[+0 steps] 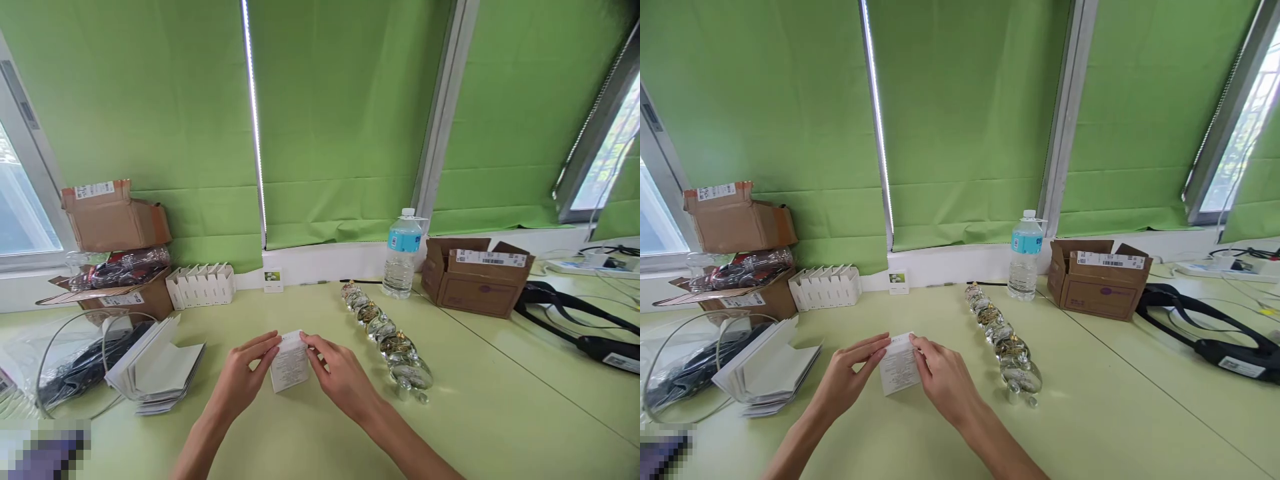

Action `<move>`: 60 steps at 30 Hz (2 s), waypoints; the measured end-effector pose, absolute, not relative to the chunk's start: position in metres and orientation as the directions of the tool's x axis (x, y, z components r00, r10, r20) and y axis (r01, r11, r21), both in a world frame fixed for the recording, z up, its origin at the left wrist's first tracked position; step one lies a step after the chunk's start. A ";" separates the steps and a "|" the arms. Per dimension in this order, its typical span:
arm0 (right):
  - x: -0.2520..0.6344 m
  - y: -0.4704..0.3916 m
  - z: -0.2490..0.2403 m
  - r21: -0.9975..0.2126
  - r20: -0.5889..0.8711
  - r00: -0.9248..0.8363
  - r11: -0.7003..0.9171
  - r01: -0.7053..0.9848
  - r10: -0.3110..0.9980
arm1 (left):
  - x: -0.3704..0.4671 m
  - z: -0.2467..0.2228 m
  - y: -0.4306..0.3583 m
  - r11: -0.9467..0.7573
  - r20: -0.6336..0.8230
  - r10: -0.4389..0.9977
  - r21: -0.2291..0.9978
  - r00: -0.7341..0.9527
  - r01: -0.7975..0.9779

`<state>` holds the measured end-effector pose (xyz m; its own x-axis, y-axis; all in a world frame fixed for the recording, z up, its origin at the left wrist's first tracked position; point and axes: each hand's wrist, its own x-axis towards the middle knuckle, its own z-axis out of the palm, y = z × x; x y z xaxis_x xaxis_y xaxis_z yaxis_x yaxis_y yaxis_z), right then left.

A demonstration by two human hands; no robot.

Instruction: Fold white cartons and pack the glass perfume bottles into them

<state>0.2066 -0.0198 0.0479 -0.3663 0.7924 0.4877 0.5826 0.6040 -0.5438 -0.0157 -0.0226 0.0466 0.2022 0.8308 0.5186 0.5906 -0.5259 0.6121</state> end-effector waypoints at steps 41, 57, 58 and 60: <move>0.199 -0.021 0.050 -0.290 0.529 -0.439 0.641 0.711 0.726 | -0.010 0.030 -0.023 -0.627 0.695 0.640 0.227 0.327 0.745; 0.183 -0.039 0.039 -0.593 0.293 -0.426 0.512 0.621 0.856 | 0.026 0.046 -0.046 -0.329 0.429 0.901 0.767 -0.059 0.552; 0.182 -0.040 0.038 -0.615 0.285 -0.429 0.506 0.604 0.857 | 0.030 0.048 -0.048 -0.301 0.379 0.923 0.824 -0.071 0.479; 0.180 -0.039 0.036 -0.637 0.277 -0.384 0.467 0.613 0.881 | 0.033 0.049 -0.050 -0.239 0.286 0.953 0.910 -0.096 0.340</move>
